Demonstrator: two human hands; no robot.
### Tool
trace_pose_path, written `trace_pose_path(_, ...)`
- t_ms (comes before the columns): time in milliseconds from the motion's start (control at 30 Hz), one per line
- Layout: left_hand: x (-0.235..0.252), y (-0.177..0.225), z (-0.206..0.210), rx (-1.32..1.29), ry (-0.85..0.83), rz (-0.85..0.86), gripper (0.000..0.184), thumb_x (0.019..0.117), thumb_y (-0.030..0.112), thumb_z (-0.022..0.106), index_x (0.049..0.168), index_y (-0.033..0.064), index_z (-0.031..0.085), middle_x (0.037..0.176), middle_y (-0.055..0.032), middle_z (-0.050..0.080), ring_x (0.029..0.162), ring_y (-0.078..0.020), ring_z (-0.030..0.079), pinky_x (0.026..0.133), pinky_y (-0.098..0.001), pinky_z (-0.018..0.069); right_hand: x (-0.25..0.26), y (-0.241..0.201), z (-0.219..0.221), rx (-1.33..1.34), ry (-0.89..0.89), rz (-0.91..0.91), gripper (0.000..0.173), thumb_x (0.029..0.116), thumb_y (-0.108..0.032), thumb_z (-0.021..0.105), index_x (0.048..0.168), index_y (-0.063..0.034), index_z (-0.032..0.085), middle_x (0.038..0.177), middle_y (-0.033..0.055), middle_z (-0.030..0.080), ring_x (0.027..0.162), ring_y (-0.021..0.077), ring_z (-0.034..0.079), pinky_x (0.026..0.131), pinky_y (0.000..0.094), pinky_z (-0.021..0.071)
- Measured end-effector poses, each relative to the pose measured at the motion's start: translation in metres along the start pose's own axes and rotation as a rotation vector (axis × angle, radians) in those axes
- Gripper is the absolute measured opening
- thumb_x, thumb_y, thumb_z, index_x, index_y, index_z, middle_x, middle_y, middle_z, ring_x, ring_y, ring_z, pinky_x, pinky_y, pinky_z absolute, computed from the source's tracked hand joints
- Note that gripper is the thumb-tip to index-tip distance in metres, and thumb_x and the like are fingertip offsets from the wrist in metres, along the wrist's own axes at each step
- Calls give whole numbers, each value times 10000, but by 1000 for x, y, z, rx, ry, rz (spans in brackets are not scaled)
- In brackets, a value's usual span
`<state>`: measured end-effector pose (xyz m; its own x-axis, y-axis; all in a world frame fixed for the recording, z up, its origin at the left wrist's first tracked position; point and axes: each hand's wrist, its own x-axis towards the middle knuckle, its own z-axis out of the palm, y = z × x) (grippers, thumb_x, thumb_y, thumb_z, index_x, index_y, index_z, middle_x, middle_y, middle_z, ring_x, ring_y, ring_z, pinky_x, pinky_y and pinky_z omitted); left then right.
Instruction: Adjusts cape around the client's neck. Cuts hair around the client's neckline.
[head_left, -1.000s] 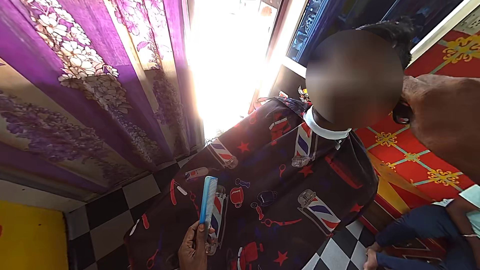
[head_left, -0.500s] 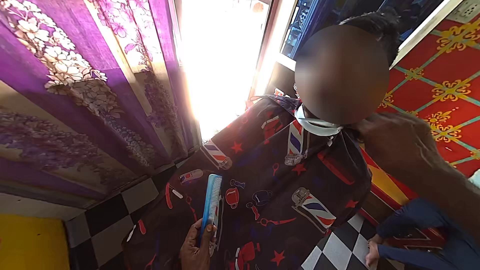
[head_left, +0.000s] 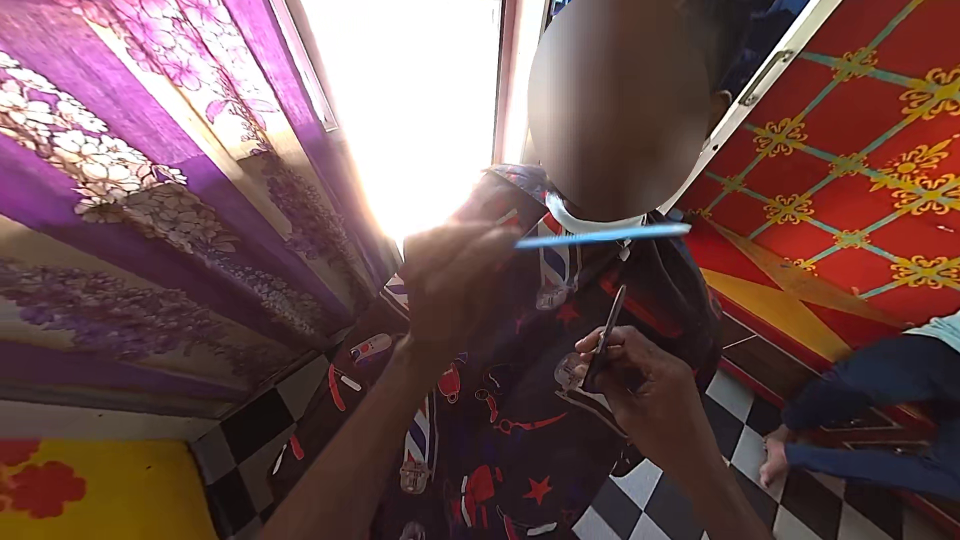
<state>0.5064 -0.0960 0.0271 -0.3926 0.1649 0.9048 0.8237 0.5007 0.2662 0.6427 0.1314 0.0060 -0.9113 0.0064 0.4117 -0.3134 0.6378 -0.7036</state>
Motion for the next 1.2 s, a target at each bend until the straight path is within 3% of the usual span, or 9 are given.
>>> trace_pose_path(167, 35, -19, 30, 259, -21, 110, 232, 1031, 85, 573, 1141, 134, 772, 1094, -88, 750, 1020, -249, 666, 966, -418, 422, -2, 20, -19, 20, -6, 43, 297, 881, -137, 698, 1177, -165, 702, 1037, -69, 740, 812, 56, 709, 670, 239, 616)
trace_pose_path(300, 29, -36, 37, 248, -142, 121, 222, 1032, 90, 569, 1127, 122, 767, 1109, -90, 747, 1030, -261, 675, 961, -431, 441, -3, 35, -29, 37, -16, 78, 336, 861, -110, 706, 1194, -157, 698, 1035, -56, 746, 804, 74, 721, 674, 258, 628)
trace_pose_path(400, 29, -32, 37, 215, -63, 123, 191, 1022, 94, 599, 1104, 108, 770, 1082, -109, 744, 1026, -254, 671, 972, -403, 446, 5, 33, -32, 47, 33, 76, 317, 861, -110, 713, 1172, -160, 681, 1025, -54, 745, 809, 76, 723, 673, 254, 625)
trace_pose_path(567, 12, -39, 35, 209, -163, 44, 233, 1038, 109, 558, 1143, 131, 765, 1091, -95, 746, 1012, -252, 676, 961, -448, 443, 32, 22, -14, 446, 143, 144, 362, 803, 101, 766, 1108, -49, 642, 1067, 77, 732, 945, 197, 737, 794, 330, 647)
trace_pose_path(767, -72, -25, 2, 35, 98, -432, 214, 1039, 133, 590, 1178, 12, 697, 1143, -106, 701, 1069, -156, 659, 965, -351, 530, 67, 2, 70, 856, 117, 141, 350, 842, 118, 718, 1161, -12, 654, 1111, 108, 728, 993, 189, 725, 850, 327, 626)
trace_pose_path(867, -119, -9, -16, 32, 170, -683, 245, 1042, 153, 594, 1238, 18, 655, 1085, -67, 679, 899, -79, 664, 791, -247, 572, 96, -5, 122, 1030, 273, 156, 304, 816, 160, 714, 1094, 52, 655, 1034, 152, 738, 943, 213, 737, 841, 343, 629)
trace_pose_path(967, -154, 2, -38, -11, 210, -809, 231, 1025, 123, 600, 1201, -21, 645, 1009, -52, 678, 830, -41, 646, 720, -194, 553, 113, -15, 145, 988, 347, 174, 313, 829, 160, 698, 1120, 63, 634, 1036, 161, 735, 938, 207, 740, 836, 329, 628)
trace_pose_path(1067, -191, 9, -69, -9, 263, -902, 238, 1023, 99, 587, 1201, -52, 631, 1001, -28, 666, 851, -13, 644, 752, -175, 557, 95, -21, 116, 669, 52, 69, 296, 902, 69, 690, 1186, 24, 618, 1077, 114, 712, 951, 179, 722, 823, 314, 632)
trace_pose_path(1200, -244, 20, -106, -13, 332, -1033, 256, 1013, 120, 604, 1200, -53, 626, 1023, -4, 686, 907, -17, 668, 834, -202, 576, 80, -7, 37, 372, -806, 6, 289, 877, 46, 676, 1155, -33, 666, 1004, 63, 699, 839, 154, 682, 724, 306, 610)
